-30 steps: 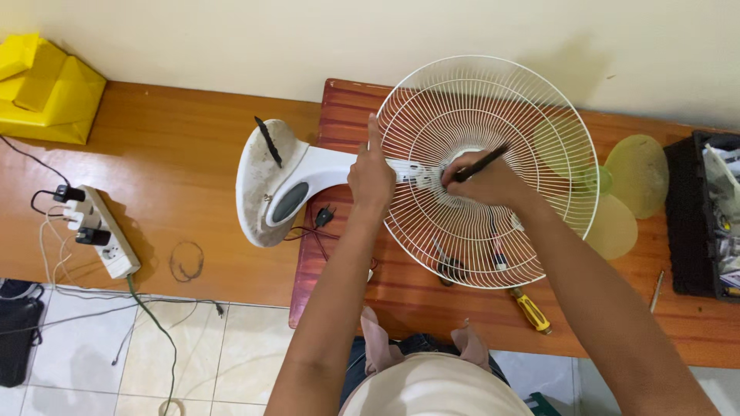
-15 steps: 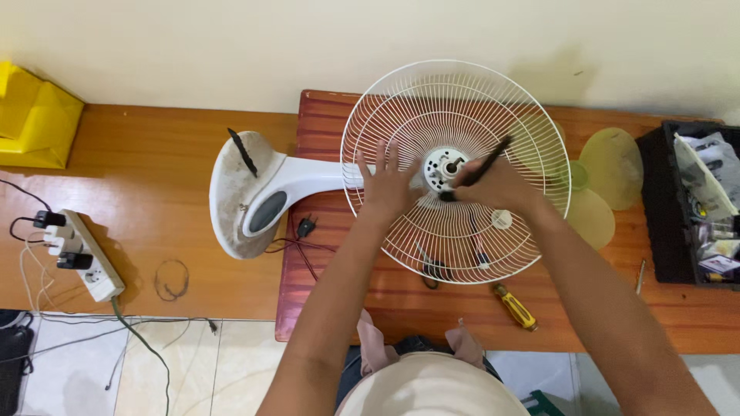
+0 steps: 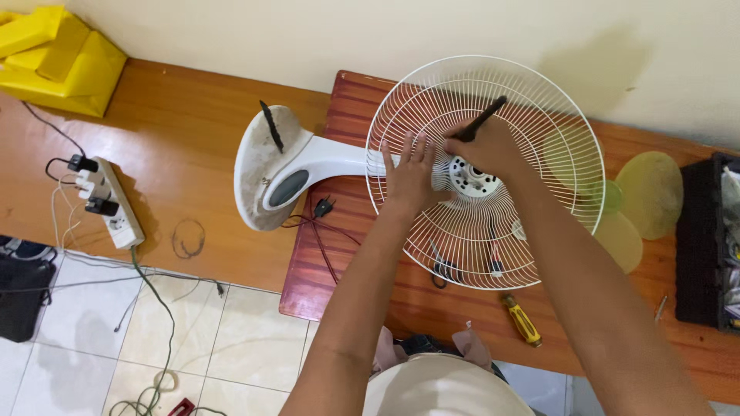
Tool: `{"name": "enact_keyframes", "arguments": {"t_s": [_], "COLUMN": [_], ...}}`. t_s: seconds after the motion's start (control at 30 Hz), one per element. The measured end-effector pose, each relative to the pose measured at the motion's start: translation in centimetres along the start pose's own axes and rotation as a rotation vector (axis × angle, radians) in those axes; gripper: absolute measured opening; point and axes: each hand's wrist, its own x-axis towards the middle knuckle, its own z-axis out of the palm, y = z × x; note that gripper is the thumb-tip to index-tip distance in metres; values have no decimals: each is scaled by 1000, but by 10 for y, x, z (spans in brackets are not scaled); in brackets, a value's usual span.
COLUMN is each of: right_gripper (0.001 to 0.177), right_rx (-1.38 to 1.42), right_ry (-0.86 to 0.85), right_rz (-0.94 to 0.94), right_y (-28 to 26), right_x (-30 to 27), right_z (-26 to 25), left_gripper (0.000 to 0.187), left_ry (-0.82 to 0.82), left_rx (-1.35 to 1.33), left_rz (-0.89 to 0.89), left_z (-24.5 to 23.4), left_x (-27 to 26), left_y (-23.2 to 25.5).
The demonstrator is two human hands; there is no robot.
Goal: The person reassembles a disassembled electric fan on a wooden table. They attach the front grille, brush the interior, install the fan blades, and secure the hub cap. The fan is then turned on to test operation.
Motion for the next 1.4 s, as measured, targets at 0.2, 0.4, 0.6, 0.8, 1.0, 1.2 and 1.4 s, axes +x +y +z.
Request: {"name": "enact_keyframes", "arguments": {"t_s": [0.2,0.4,0.6,0.8,1.0,1.2,1.4], "right_gripper": [26,24,26,22,19,19,15], "right_rx": [-140,-253,-143,158,51,597,175], "right_ry": [2,-223,-335,-222,104,138,311], "right_rz": [-44,172,52,89,209,176,89], "right_y": [34,23,-21,-3,36,40,31], "right_x": [-14,-62,-61,-73,-72,-48,-26], "right_z": [-51,-70,-27,-45,-84,-82,-74], "left_gripper": [126,116,124,146,149,156,159], "left_ry": [-1,-43,-56,-137,-125,-79,-92], "left_rx": [-38,-40,8,31,12,51,63], "left_rz": [-26,-41,-31,-22,-8,-21,-18], "left_z": [6,7,7,3,2,0,-1], "left_x": [3,8,9,14,12,2,-1], "left_y": [0,2,2,1,1,7,6]}}
